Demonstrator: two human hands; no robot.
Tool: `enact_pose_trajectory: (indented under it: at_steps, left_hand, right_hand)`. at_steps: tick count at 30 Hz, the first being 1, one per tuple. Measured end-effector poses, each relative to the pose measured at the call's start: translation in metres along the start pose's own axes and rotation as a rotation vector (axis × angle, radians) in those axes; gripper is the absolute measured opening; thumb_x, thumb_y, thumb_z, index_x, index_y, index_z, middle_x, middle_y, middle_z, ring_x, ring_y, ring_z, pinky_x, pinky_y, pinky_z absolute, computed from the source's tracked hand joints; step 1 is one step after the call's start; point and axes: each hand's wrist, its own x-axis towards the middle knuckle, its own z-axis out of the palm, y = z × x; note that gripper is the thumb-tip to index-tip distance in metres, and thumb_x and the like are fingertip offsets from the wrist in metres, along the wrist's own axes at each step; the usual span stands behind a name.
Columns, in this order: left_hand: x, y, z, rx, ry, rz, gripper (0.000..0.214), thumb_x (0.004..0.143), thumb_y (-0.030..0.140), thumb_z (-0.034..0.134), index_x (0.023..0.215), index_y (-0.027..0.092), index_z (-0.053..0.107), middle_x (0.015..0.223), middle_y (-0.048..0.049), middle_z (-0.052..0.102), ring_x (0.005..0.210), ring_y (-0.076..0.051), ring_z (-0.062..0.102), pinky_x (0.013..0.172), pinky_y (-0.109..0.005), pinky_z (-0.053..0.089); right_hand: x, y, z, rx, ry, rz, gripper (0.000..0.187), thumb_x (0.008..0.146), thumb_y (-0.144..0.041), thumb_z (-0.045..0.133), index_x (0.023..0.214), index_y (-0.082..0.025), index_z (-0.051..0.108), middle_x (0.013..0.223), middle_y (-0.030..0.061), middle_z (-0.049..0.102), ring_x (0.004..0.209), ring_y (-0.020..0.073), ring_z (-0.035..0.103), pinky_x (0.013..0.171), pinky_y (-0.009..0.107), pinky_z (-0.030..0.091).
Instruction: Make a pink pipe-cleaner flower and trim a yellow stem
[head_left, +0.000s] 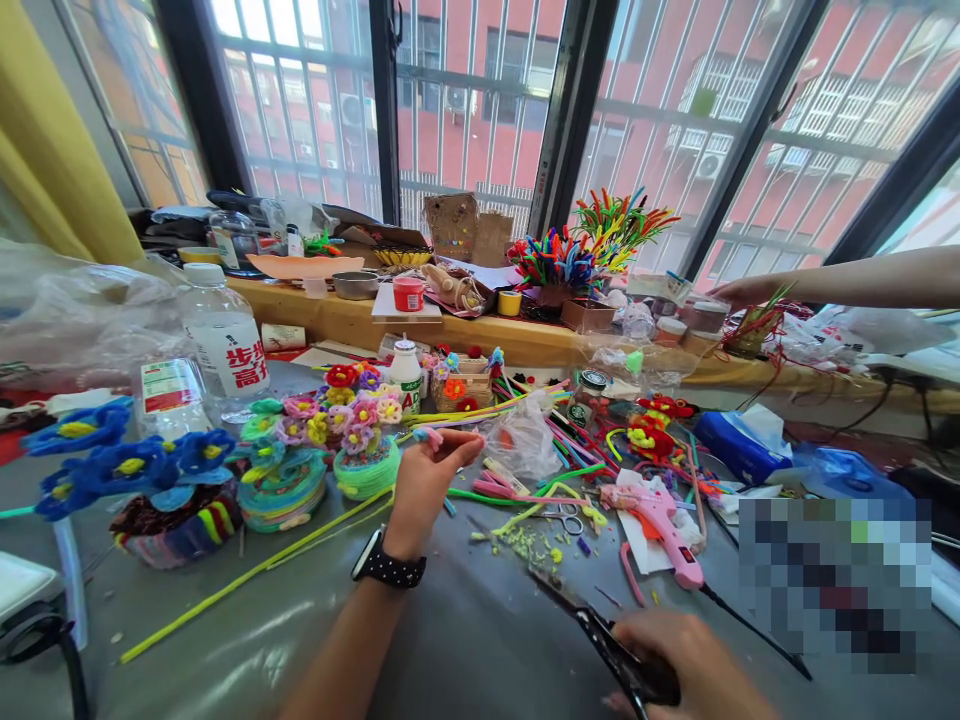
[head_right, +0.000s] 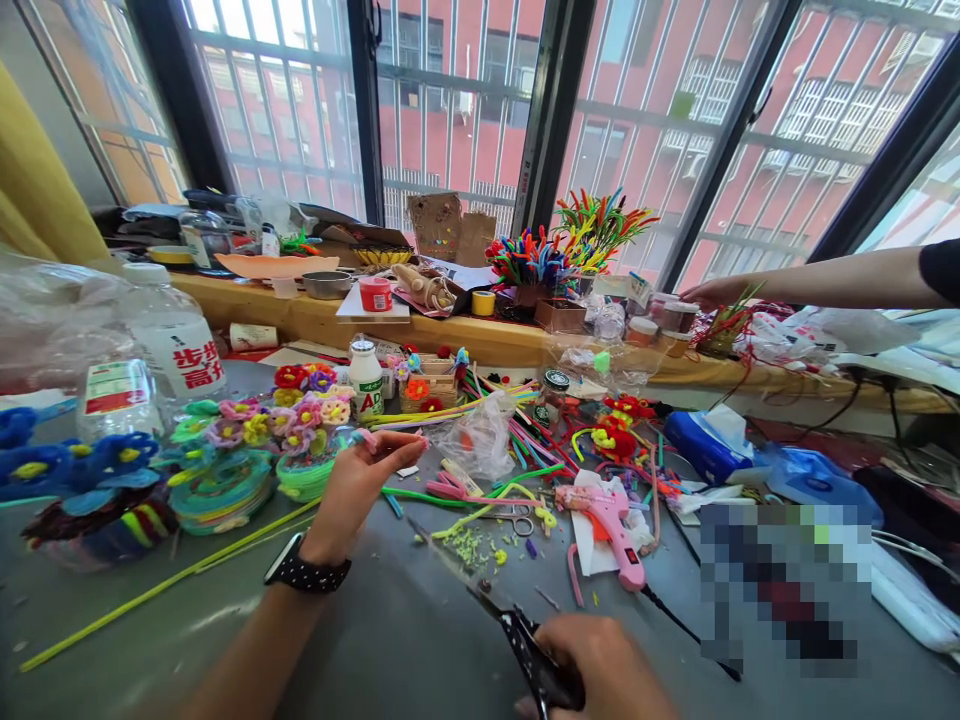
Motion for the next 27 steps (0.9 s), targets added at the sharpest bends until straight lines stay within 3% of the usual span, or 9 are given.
enact_pose_trajectory:
  at_steps: [5, 10, 11, 13, 15, 18, 20, 24, 27]
  left_hand:
    - [0.003, -0.004, 0.0, 0.04, 0.015, 0.0, 0.024, 0.053, 0.031, 0.067, 0.066, 0.011, 0.06, 0.063, -0.0041, 0.064, 0.061, -0.016, 0.059, 0.062, -0.03, 0.049]
    - [0.004, -0.012, -0.001, 0.211, 0.01, 0.084, 0.026, 0.058, 0.033, 0.063, 0.075, 0.015, 0.057, 0.065, -0.004, 0.065, 0.064, -0.018, 0.061, 0.062, -0.03, 0.048]
    - [0.004, -0.014, -0.001, 0.279, 0.015, 0.106, 0.025, 0.06, 0.033, 0.061, 0.077, 0.016, 0.057, 0.066, -0.0044, 0.066, 0.064, -0.019, 0.061, 0.062, -0.03, 0.047]
    - [0.003, -0.015, -0.002, 0.464, 0.019, 0.151, 0.021, 0.064, 0.033, 0.057, 0.077, 0.017, 0.059, 0.068, -0.0053, 0.067, 0.064, -0.019, 0.061, 0.061, -0.029, 0.046]
    - [0.003, -0.015, -0.003, 0.676, 0.009, 0.2, 0.016, 0.068, 0.032, 0.053, 0.071, 0.019, 0.061, 0.072, -0.0063, 0.067, 0.065, -0.019, 0.061, 0.061, -0.028, 0.044]
    - [0.003, -0.014, -0.004, 0.86, -0.009, 0.233, 0.017, 0.071, 0.026, 0.048, 0.067, 0.019, 0.062, 0.075, -0.0075, 0.067, 0.069, -0.02, 0.06, 0.063, -0.027, 0.042]
    - [0.004, -0.016, -0.004, 0.901, 0.002, 0.221, 0.018, 0.071, 0.023, 0.047, 0.063, 0.018, 0.062, 0.074, -0.0083, 0.066, 0.07, -0.02, 0.06, 0.065, -0.027, 0.041]
    - [0.006, -0.022, -0.004, 0.986, 0.015, 0.181, 0.011, 0.065, 0.018, 0.052, 0.056, 0.017, 0.058, 0.073, -0.0084, 0.065, 0.071, -0.022, 0.059, 0.065, -0.029, 0.041]
    - [0.006, -0.023, -0.003, 1.002, -0.008, 0.201, 0.004, 0.063, 0.016, 0.055, 0.065, 0.016, 0.058, 0.089, -0.0102, 0.063, 0.083, -0.024, 0.056, 0.072, -0.031, 0.04]
  right_hand:
    - [-0.001, -0.01, -0.003, -0.253, -0.139, 0.096, 0.017, 0.054, -0.019, 0.065, 0.07, -0.02, 0.063, 0.072, 0.0062, 0.063, 0.065, 0.0205, 0.054, 0.054, 0.025, 0.035]
    - [0.001, -0.022, -0.023, -0.261, -0.169, -0.013, 0.026, 0.055, -0.015, 0.065, 0.079, -0.022, 0.062, 0.079, 0.0038, 0.061, 0.067, 0.0178, 0.055, 0.057, 0.024, 0.038]
    - [0.007, -0.024, -0.026, -0.255, -0.18, -0.047, 0.019, 0.058, -0.018, 0.064, 0.076, -0.022, 0.062, 0.078, 0.0029, 0.06, 0.066, 0.0167, 0.055, 0.056, 0.023, 0.039]
    - [0.026, -0.029, -0.029, -0.284, -0.085, -0.091, 0.009, 0.07, -0.02, 0.054, 0.076, -0.021, 0.062, 0.075, 0.0024, 0.058, 0.064, 0.0142, 0.054, 0.057, 0.023, 0.039]
    - [0.053, -0.034, -0.026, -0.361, 0.065, -0.123, 0.014, 0.076, -0.017, 0.047, 0.079, -0.02, 0.061, 0.08, 0.0032, 0.058, 0.07, 0.0144, 0.054, 0.062, 0.023, 0.039]
    - [0.093, -0.04, -0.013, -0.571, 0.232, -0.067, 0.016, 0.077, -0.016, 0.046, 0.08, -0.018, 0.061, 0.084, 0.0062, 0.057, 0.074, 0.016, 0.055, 0.062, 0.023, 0.04]
    - [0.109, -0.04, -0.004, -0.605, 0.248, -0.054, 0.015, 0.075, -0.013, 0.048, 0.074, -0.016, 0.062, 0.083, 0.0083, 0.057, 0.075, 0.0183, 0.055, 0.061, 0.024, 0.039]
    - [0.115, -0.034, 0.006, -0.619, 0.28, -0.05, 0.016, 0.075, -0.011, 0.047, 0.069, -0.015, 0.062, 0.078, 0.0089, 0.057, 0.072, 0.0192, 0.055, 0.057, 0.024, 0.039]
    - [0.11, -0.03, 0.004, -0.6, 0.323, -0.063, 0.014, 0.077, -0.015, 0.048, 0.071, -0.016, 0.061, 0.08, 0.0069, 0.057, 0.074, 0.0182, 0.054, 0.059, 0.023, 0.039]
